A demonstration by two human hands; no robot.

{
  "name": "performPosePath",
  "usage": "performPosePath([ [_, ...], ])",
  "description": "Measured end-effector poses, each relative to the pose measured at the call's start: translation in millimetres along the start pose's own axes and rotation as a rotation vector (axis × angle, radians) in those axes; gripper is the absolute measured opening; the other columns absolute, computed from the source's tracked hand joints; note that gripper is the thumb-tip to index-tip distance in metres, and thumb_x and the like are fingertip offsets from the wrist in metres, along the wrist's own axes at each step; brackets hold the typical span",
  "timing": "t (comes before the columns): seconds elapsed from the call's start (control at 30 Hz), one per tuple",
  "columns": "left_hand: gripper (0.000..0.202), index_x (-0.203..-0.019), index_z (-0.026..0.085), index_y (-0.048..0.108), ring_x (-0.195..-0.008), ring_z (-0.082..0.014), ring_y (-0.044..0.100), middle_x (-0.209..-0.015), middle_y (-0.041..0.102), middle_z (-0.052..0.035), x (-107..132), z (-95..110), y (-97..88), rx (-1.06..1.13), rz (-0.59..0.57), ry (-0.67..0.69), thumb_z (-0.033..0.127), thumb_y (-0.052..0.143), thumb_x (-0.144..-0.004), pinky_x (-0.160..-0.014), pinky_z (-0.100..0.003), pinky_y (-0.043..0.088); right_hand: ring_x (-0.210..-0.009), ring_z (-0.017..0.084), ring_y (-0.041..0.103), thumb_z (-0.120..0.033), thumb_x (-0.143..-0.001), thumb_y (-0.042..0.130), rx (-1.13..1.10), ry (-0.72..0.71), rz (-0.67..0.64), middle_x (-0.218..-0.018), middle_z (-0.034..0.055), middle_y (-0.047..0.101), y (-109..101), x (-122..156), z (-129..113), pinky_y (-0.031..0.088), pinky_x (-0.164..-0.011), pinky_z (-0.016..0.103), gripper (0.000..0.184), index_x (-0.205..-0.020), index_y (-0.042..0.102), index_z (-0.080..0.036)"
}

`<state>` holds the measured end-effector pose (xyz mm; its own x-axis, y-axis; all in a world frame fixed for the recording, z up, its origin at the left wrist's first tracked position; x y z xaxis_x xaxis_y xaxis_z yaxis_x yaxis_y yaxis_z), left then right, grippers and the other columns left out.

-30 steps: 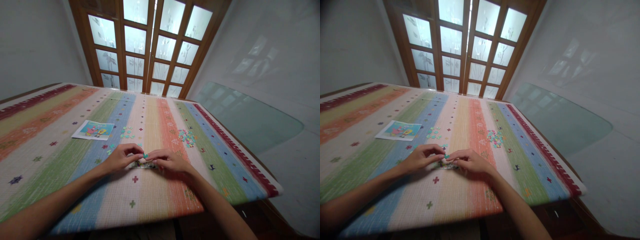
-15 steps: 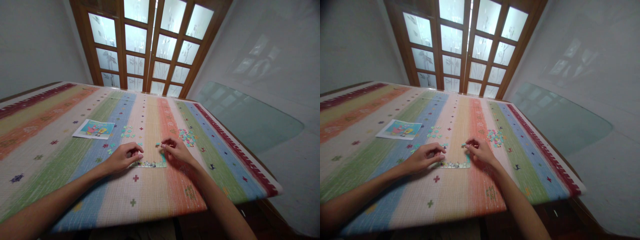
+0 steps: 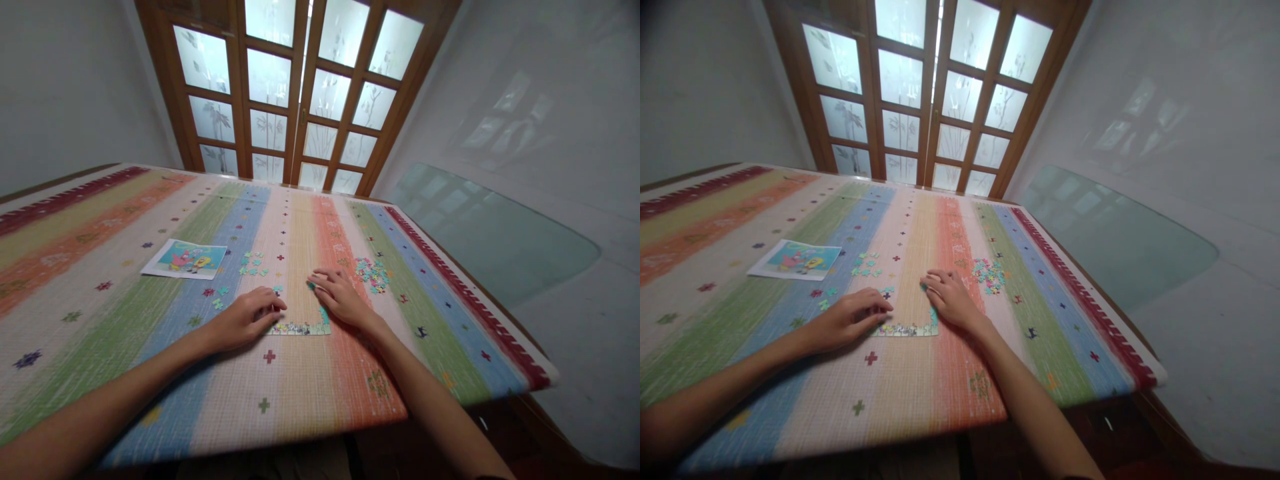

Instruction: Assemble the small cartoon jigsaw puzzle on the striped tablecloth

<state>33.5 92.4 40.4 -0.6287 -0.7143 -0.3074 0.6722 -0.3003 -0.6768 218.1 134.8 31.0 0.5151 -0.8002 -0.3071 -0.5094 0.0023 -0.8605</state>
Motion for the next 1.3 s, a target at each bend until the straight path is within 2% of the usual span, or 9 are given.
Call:
performPosePath([
  [0.1,0.020,-0.100,0.021,0.070,-0.088,-0.0212,0.062,-0.093,0.067,-0.0061,0,5,0.8,-0.024,-0.009,0.026,0.031,0.054,-0.102,-0.084,-0.037,0.049,-0.122,0.028,0.055,-0.018,-0.101,0.055,0.043,-0.022,-0.011,-0.130,0.0132,0.065,3,-2,-1,0.040,-0.106,0.049,0.025,-0.116,0.075,-0.023],
  [0.3,0.021,-0.098,0.021,0.070,-0.094,-0.0222,0.062,-0.097,0.067,-0.0071,1,6,3.8,-0.044,-0.034,0.068,0.028,0.051,-0.104,-0.086,-0.037,0.048,-0.100,0.024,0.058,-0.019,-0.095,0.065,-0.015,0.098,0.021,-0.101,0.0090,0.062,-5,4,20,0.046,-0.093,0.040,0.006,-0.091,0.069,-0.019],
  [0.43,0.021,-0.099,0.020,0.070,-0.094,-0.0215,0.061,-0.097,0.066,-0.0071,3,7,5.7,-0.069,-0.044,0.102,0.026,0.050,-0.104,-0.086,-0.036,0.048,-0.086,0.020,0.057,-0.019,-0.091,0.069,-0.074,0.202,-0.012,-0.088,0.0046,0.061,-5,7,32,0.046,-0.081,0.033,0.012,-0.082,0.061,-0.020],
  [0.6,0.018,-0.099,0.020,0.069,-0.089,-0.0200,0.060,-0.093,0.063,-0.0053,6,11,10.0,-0.099,-0.085,0.140,0.030,0.055,-0.103,-0.080,-0.033,0.048,-0.074,0.017,0.058,-0.020,-0.087,0.070,-0.246,0.314,-0.081,-0.080,0.0022,0.066,-3,10,37,0.044,-0.070,0.029,0.007,-0.085,0.063,-0.019],
  [0.67,0.017,-0.099,0.020,0.069,-0.086,-0.0194,0.059,-0.091,0.062,-0.0047,7,11,12.3,-0.113,-0.104,0.147,0.032,0.057,-0.102,-0.078,-0.032,0.047,-0.074,0.017,0.062,-0.019,-0.088,0.068,-0.319,0.315,-0.104,-0.081,0.0030,0.070,-3,11,34,0.046,-0.070,0.029,0.003,-0.091,0.067,-0.019],
  [0.73,0.017,-0.099,0.020,0.069,-0.086,-0.0192,0.059,-0.091,0.061,-0.0046,8,10,14.4,-0.127,-0.120,0.149,0.033,0.059,-0.101,-0.078,-0.032,0.047,-0.076,0.018,0.065,-0.020,-0.089,0.066,-0.358,0.304,-0.143,-0.084,0.0044,0.073,-3,12,31,0.047,-0.073,0.030,0.008,-0.095,0.071,-0.018],
  [0.9,0.016,-0.099,0.019,0.069,-0.086,-0.0188,0.059,-0.092,0.062,-0.0046,9,10,16.3,-0.125,-0.128,0.149,0.032,0.059,-0.102,-0.078,-0.031,0.047,-0.080,0.019,0.068,-0.020,-0.088,0.069,-0.312,0.247,-0.253,-0.093,0.0070,0.079,-2,13,24,0.049,-0.077,0.031,0.010,-0.092,0.078,-0.019],
  [1.1,0.016,-0.098,0.019,0.068,-0.084,-0.0184,0.059,-0.090,0.061,-0.0042,9,10,15.8,-0.124,-0.116,0.158,0.032,0.060,-0.101,-0.076,-0.031,0.046,-0.065,0.014,0.060,-0.018,-0.086,0.070,-0.320,0.241,-0.328,-0.076,0.0031,0.073,1,18,23,0.043,-0.062,0.026,0.007,-0.085,0.077,-0.016],
  [1.3,0.015,-0.097,0.020,0.069,-0.084,-0.0184,0.059,-0.090,0.062,-0.0040,8,10,15.6,-0.118,-0.106,0.161,0.032,0.060,-0.101,-0.076,-0.031,0.046,-0.060,0.011,0.053,-0.017,-0.085,0.072,-0.288,0.255,-0.331,-0.069,-0.0001,0.067,-1,19,19,0.039,-0.059,0.024,0.003,-0.083,0.074,-0.015],
])
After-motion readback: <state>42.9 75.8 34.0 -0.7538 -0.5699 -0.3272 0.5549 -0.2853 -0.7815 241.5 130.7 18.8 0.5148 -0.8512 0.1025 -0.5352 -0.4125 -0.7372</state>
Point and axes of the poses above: each hand's wrist, its own x-axis away from the middle knuckle, its own y-axis out of the palm, z = x × y, the point moved 9 cm from there along -x, towards the middle knuckle
